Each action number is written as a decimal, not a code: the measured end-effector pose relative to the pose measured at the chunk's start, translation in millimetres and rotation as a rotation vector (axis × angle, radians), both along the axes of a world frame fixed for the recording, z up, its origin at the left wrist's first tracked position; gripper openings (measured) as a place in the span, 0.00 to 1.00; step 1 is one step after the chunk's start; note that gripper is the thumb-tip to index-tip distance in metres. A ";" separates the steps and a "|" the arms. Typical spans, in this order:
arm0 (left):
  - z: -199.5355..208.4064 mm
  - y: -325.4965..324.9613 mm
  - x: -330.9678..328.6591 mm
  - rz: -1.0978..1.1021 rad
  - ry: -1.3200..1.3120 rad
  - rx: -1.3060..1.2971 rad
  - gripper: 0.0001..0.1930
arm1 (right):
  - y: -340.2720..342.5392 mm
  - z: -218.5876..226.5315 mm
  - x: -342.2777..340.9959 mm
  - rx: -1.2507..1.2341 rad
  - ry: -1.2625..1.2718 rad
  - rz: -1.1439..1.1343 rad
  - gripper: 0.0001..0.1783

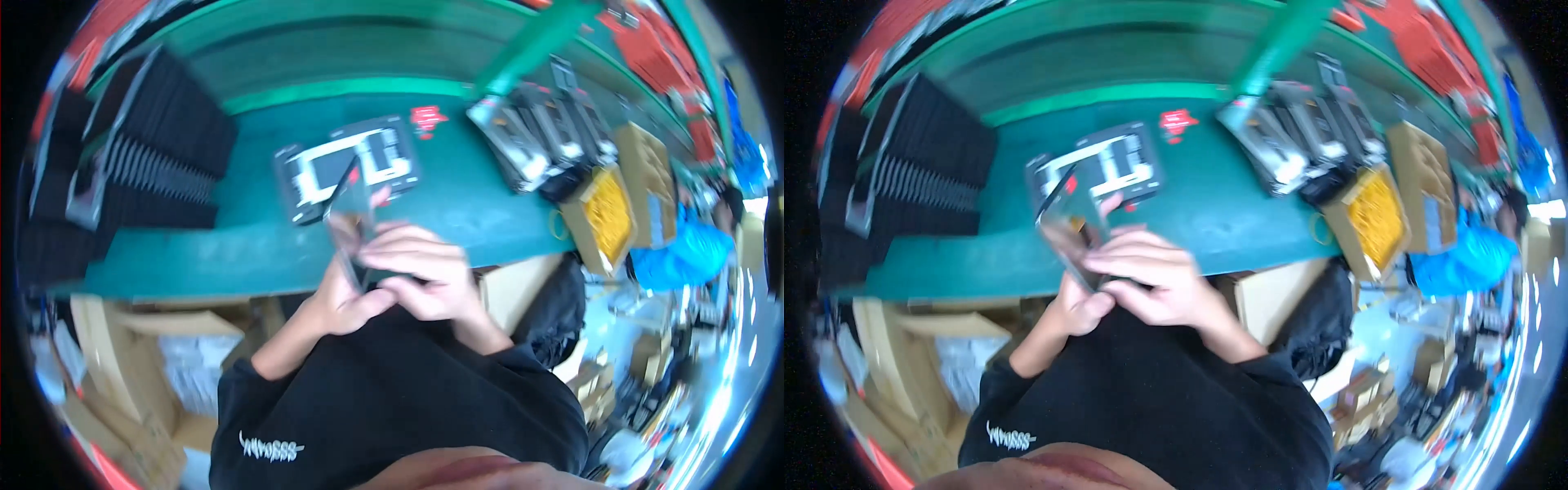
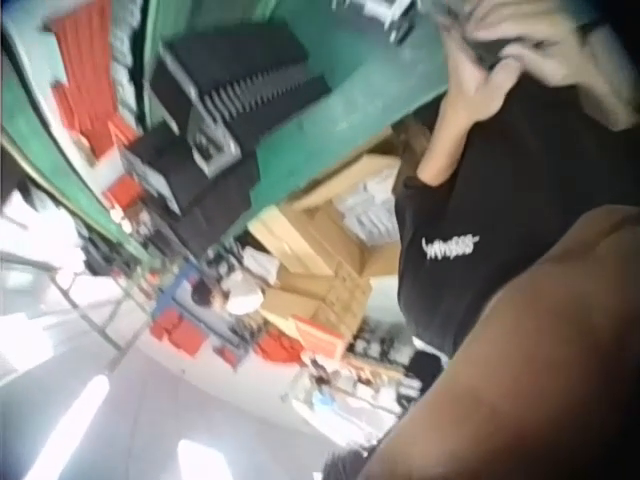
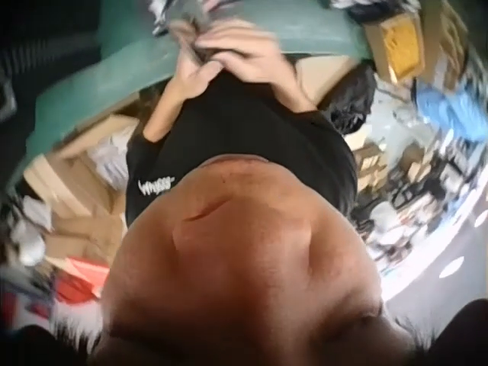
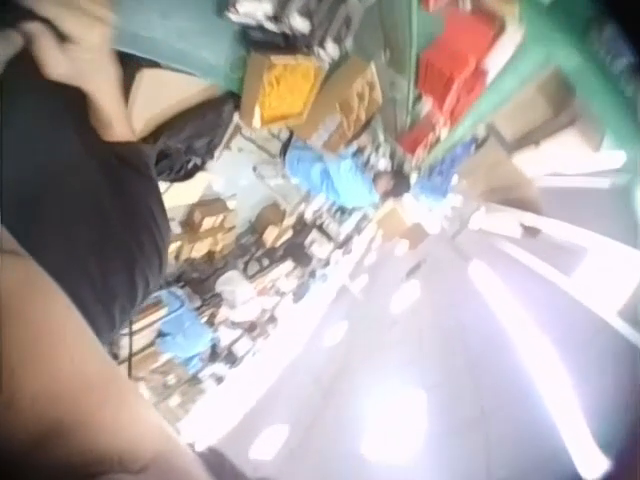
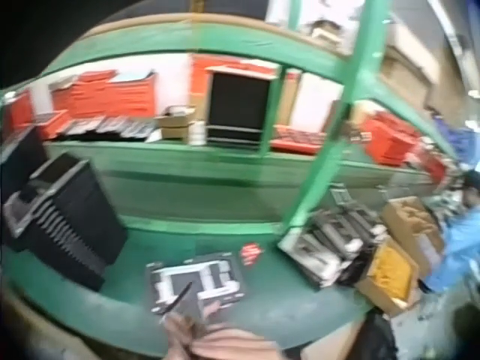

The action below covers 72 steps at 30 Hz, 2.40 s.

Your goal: Assembling and packing electronic components at a factory workstation using an electric screwdriver.

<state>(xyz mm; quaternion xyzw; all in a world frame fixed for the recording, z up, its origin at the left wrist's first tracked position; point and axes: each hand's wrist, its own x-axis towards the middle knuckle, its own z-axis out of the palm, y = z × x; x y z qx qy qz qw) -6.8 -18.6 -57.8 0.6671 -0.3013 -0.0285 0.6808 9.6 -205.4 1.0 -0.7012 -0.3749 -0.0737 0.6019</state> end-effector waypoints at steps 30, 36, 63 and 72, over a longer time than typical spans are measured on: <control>23.8 22.7 -6.4 -0.070 0.466 -0.463 0.42 | -36.1 -34.4 158.4 -0.795 -0.650 -0.815 0.06; 36.9 24.1 5.5 -0.038 0.632 -0.693 0.42 | -8.7 13.9 95.6 0.004 0.182 -0.304 0.11; 38.0 37.3 112.1 0.448 -0.325 0.813 0.49 | -47.8 -55.4 166.1 -0.155 0.505 -0.197 0.23; 40.4 14.3 103.2 0.497 -0.225 0.797 0.51 | -59.5 -52.9 158.6 -0.348 0.640 -0.045 0.37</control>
